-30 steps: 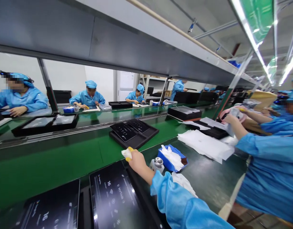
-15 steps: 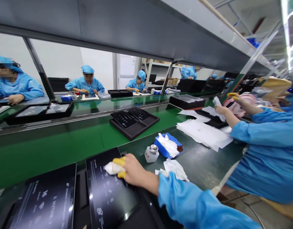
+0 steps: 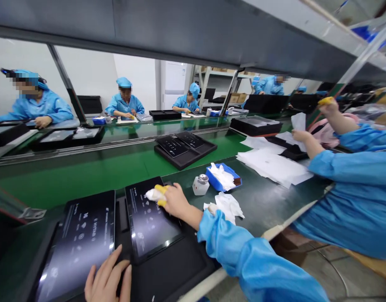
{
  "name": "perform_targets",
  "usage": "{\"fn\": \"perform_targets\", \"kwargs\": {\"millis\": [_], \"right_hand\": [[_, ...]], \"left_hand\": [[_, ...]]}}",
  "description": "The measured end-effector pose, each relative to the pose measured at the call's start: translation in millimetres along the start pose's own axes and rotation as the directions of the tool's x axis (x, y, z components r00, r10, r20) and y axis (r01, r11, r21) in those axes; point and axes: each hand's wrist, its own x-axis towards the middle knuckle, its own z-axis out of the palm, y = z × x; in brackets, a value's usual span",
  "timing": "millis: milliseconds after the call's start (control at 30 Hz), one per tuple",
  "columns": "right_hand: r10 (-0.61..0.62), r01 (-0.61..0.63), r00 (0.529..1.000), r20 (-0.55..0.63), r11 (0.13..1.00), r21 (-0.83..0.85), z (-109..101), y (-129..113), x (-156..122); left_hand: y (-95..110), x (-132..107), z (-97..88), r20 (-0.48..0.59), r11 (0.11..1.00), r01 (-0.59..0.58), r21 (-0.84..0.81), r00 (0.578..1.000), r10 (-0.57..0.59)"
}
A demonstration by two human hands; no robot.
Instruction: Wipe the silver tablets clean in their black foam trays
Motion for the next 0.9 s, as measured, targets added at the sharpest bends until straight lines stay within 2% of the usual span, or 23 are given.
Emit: {"fn": "perform_targets", "kwargs": {"millis": [67,133,233,300,367,467,567,633,767,833,900], "right_hand": [[0.027,-0.027,0.999,-0.022,1.0,-0.012,7.2,-11.0,-2.2],[-0.104,0.104,0.994,-0.019,0.994,0.016,22.2,-28.1,-31.4],[-0.354,0.35,0.935,0.011,0.928,0.128,42.8,-49.8,-90.5],[-0.387,0.371,0.921,0.037,0.903,0.217,43.8,-53.9,-110.4],[-0.291,0.281,0.957,0.009,0.93,0.239,33.4,-51.0,-103.1],[-0.094,0.108,0.992,-0.088,0.979,0.17,12.7,-46.4,-60.5],[-0.046,0.052,0.997,-0.06,0.993,0.105,11.4,-56.5,-32.8],[-0.08,0.082,0.996,-0.033,0.994,0.069,24.5,-69.8,-41.8],[-0.203,0.203,0.979,-0.011,0.979,0.022,49.8,-83.0,-100.1],[-0.133,0.133,0.991,-0.014,0.991,0.013,47.3,-74.4,-121.9],[0.07,-0.071,0.997,-0.034,0.997,-0.027,36.3,-58.5,-129.4]], "left_hand": [[-9.1,-3.2,-0.6,0.012,0.999,-0.02,0.032,1.0,0.02],[-12.9,-3.6,-1.9,0.015,0.999,0.046,-0.029,0.999,-0.046],[-7.0,2.0,-6.0,0.047,0.949,0.218,-0.226,0.976,-0.213],[-0.1,6.9,-9.5,0.067,0.907,0.298,-0.298,0.954,-0.292],[4.7,10.4,-12.8,0.079,0.885,0.34,-0.319,0.94,-0.333],[6.0,12.0,-17.0,0.12,0.844,0.411,-0.344,0.911,-0.394],[4.5,11.0,-19.9,0.154,0.815,0.465,-0.346,0.885,-0.439],[4.0,9.3,-19.7,0.172,0.813,0.479,-0.331,0.878,-0.447],[2.7,3.6,-12.5,0.226,0.839,0.465,-0.284,0.882,-0.413],[0.0,-0.4,-6.9,0.264,0.854,0.446,-0.267,0.887,-0.38],[-4.1,-5.2,-1.7,0.296,0.867,0.427,-0.258,0.889,-0.349]]}}
